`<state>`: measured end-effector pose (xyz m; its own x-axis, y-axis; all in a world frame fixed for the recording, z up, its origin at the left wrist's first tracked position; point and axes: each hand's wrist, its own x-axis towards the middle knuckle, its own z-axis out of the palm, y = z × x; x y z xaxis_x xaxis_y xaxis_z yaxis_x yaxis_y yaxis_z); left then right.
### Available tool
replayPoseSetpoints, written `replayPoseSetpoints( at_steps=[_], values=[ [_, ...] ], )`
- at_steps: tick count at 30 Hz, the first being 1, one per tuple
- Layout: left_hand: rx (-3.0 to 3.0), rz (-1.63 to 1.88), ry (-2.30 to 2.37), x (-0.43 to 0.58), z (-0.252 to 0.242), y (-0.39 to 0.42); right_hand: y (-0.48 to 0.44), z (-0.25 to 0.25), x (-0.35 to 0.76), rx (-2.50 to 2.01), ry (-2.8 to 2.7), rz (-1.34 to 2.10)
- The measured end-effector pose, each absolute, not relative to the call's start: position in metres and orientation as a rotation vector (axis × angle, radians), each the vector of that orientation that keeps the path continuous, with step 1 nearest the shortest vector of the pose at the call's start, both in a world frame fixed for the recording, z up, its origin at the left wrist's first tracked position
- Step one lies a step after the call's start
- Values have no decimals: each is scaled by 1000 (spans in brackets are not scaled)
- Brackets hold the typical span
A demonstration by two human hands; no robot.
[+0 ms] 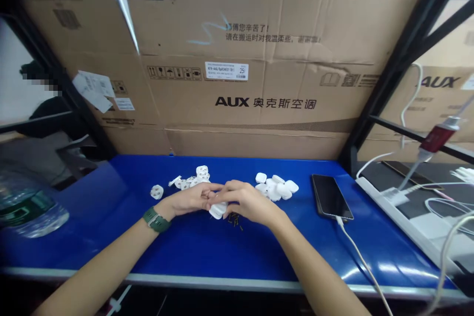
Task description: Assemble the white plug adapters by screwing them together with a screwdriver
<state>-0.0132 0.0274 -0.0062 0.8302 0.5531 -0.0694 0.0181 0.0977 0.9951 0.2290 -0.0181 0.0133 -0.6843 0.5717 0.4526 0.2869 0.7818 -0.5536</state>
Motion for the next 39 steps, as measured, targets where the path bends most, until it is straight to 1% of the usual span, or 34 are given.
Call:
replayPoseSetpoints(
  at_steps=[5,8,14,27,39],
  values=[
    [1330,454,403,-8,-9,27,-13,10,231,-604,-2260,629],
    [1226,535,408,-5,-15,29,-11,9,234,-631,-2195,628],
    [1096,668,431,3,-27,34,-11,2,239,-892,-2257,451],
    [1166,705,431,-3,-25,37,-17,-9,230,-845,-2292,256],
    [1308,775,498,5,-24,28,-8,-18,229,-842,-2214,217]
  ],
)
